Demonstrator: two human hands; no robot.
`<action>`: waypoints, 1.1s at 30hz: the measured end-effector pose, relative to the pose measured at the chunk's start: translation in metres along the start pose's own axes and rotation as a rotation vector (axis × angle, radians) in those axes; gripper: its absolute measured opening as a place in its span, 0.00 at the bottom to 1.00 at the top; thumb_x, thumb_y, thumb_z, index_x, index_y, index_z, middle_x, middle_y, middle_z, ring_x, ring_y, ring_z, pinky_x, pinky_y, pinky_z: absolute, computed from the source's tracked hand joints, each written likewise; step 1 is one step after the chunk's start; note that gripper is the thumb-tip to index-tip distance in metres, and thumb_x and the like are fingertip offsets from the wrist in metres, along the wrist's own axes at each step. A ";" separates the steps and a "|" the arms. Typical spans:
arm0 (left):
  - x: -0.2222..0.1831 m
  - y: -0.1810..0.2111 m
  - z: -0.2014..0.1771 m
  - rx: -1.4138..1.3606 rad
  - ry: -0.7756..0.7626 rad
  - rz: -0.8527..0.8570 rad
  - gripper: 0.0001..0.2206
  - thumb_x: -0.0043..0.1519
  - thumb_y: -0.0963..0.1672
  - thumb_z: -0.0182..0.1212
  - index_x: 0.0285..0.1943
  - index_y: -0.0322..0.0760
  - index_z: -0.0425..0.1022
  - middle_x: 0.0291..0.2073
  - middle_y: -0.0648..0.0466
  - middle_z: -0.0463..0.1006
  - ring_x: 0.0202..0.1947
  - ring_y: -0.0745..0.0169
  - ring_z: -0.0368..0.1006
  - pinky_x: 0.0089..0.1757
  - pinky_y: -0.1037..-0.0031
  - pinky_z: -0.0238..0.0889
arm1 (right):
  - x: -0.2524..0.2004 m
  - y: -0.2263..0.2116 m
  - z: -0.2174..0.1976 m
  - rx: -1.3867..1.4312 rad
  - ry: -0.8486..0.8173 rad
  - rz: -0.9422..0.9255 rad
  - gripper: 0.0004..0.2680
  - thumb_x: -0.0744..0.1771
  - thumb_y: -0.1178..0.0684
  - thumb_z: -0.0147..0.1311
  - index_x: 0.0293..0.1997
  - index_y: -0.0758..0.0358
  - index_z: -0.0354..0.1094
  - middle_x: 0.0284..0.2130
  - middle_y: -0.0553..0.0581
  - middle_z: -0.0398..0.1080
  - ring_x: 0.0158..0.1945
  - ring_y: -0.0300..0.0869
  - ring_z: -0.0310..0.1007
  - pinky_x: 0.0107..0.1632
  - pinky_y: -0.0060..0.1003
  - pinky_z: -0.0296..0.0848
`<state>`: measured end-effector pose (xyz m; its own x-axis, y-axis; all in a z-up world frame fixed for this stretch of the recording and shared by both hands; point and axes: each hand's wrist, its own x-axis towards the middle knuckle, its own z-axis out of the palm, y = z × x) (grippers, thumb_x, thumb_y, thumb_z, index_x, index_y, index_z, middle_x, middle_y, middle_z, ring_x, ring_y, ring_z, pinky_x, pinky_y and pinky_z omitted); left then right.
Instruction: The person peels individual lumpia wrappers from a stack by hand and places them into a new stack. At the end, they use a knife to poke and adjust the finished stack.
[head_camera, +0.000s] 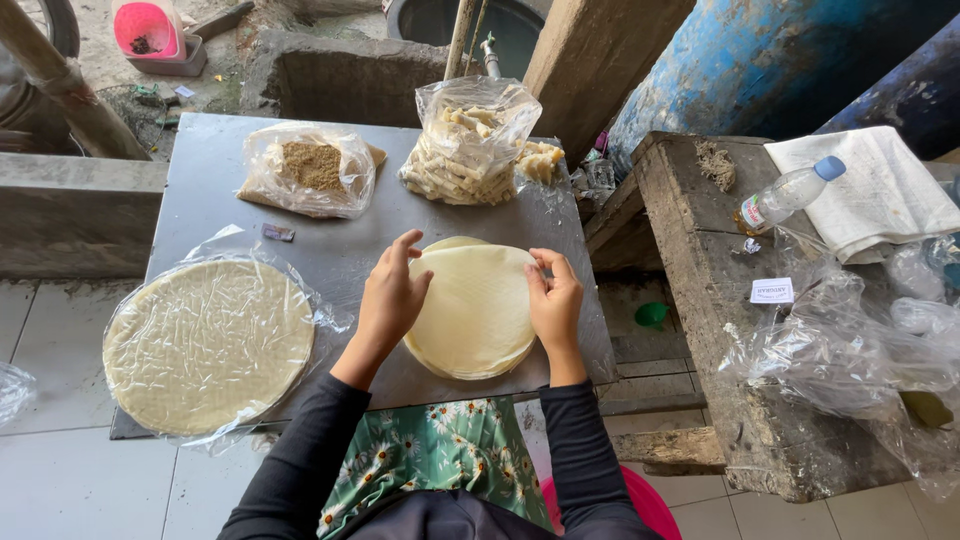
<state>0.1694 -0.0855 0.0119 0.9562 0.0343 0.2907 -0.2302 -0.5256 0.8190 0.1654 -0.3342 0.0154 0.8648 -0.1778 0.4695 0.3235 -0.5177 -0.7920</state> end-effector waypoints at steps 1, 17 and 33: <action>0.002 0.005 -0.002 -0.033 0.001 -0.036 0.28 0.58 0.41 0.68 0.68 0.39 0.63 0.52 0.45 0.78 0.40 0.45 0.78 0.45 0.60 0.71 | 0.003 -0.004 -0.001 0.059 0.020 0.020 0.06 0.68 0.62 0.59 0.49 0.66 0.73 0.38 0.54 0.74 0.30 0.33 0.69 0.31 0.28 0.69; 0.014 -0.004 -0.012 0.125 -0.100 0.087 0.26 0.52 0.41 0.73 0.60 0.34 0.69 0.50 0.39 0.76 0.49 0.38 0.74 0.48 0.58 0.69 | 0.012 -0.003 -0.005 -0.303 -0.211 -0.032 0.06 0.65 0.60 0.60 0.44 0.64 0.77 0.41 0.61 0.76 0.43 0.51 0.77 0.47 0.40 0.74; -0.004 -0.001 -0.007 0.258 -0.164 -0.078 0.30 0.55 0.44 0.70 0.67 0.42 0.64 0.56 0.45 0.73 0.49 0.40 0.76 0.45 0.57 0.71 | 0.000 0.006 -0.005 -0.374 -0.177 0.072 0.10 0.64 0.53 0.64 0.46 0.65 0.75 0.37 0.60 0.74 0.39 0.50 0.76 0.41 0.42 0.73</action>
<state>0.1648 -0.0793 0.0139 0.9904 -0.0439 0.1312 -0.1219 -0.7256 0.6773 0.1653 -0.3420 0.0125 0.9432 -0.0949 0.3184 0.1267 -0.7832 -0.6088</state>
